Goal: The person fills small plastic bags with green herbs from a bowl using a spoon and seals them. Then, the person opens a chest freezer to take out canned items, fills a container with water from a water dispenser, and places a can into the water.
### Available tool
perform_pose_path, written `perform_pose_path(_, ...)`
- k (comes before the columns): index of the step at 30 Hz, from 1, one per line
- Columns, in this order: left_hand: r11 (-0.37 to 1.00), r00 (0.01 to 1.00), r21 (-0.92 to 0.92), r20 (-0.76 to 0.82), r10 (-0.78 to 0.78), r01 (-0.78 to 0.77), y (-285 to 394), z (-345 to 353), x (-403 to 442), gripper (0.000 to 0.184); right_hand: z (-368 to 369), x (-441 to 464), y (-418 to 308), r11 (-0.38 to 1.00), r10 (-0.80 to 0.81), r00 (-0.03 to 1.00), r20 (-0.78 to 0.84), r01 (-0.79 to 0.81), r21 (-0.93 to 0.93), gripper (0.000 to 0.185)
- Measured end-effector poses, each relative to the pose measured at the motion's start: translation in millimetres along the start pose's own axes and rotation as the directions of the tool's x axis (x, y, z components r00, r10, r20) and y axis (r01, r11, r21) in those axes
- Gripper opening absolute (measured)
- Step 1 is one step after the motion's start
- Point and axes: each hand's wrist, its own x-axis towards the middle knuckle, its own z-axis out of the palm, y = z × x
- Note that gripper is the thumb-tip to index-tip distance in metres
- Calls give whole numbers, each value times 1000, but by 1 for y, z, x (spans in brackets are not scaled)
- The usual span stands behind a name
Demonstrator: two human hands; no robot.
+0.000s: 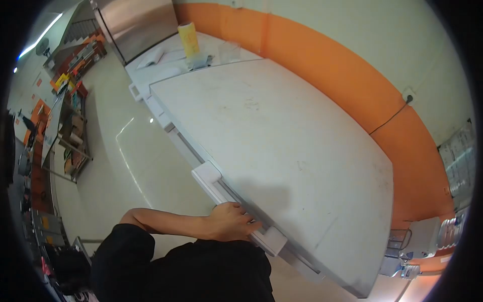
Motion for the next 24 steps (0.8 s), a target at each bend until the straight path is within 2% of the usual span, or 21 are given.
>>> perform_pose_path(1, 998, 988, -21, 147, -56, 60, 1, 13, -3, 51, 3, 3, -1, 1000, 0, 1000, 15, 0, -12, 61)
perform_pose_path(7, 976, 897, -122, 428, -110, 178, -10, 94, -13, 51, 10, 23, -5, 998, 6, 996, 86, -1, -68, 61)
perform_pose_path(11, 966, 949, -199, 301, -98, 163, -24, 180, -30, 52, 16, 45, 0, 992, 20, 991, 135, -3, -122, 62)
perform_pose_path(13, 939, 932, -239, 325, -163, 248, -26, 206, -30, 49, -12, 79, 24, 974, 75, 988, 135, -44, -223, 62)
perform_pose_path(14, 922, 921, -260, 339, -192, 288, -30, 219, -30, 48, -2, 85, 32, 975, 77, 976, 203, -31, -220, 63)
perform_pose_path(15, 935, 926, -258, 348, -144, 242, -36, 233, -32, 50, 82, 53, -3, 1000, 20, 897, 442, -22, -2, 70)
perform_pose_path(17, 952, 929, -268, 369, -41, 149, -47, 255, -36, 55, 112, 48, 2, 993, 113, 882, 457, -88, -77, 71)
perform_pose_path(20, 768, 904, -619, 406, 132, 166, -82, 212, -13, 61, 160, 45, 33, 967, 243, 849, 469, -176, -183, 71)
perform_pose_path(21, 716, 961, -679, 273, 44, 160, -103, 194, -1, 62, 178, 42, 47, 956, 282, 838, 468, -204, -211, 72)
perform_pose_path(22, 736, 998, -674, 2, -68, 51, -140, 168, 13, 63, 198, 35, 60, 942, 324, 825, 463, -237, -237, 72)
perform_pose_path(23, 594, 973, -775, 111, -205, 214, -192, 106, 35, 58, 218, 23, 74, 935, 349, 846, 404, -286, -209, 71)
perform_pose_path(24, 547, 931, -792, 70, -359, 271, -249, 70, 59, 47, 240, 9, 87, 927, 373, 862, 344, -331, -177, 70)
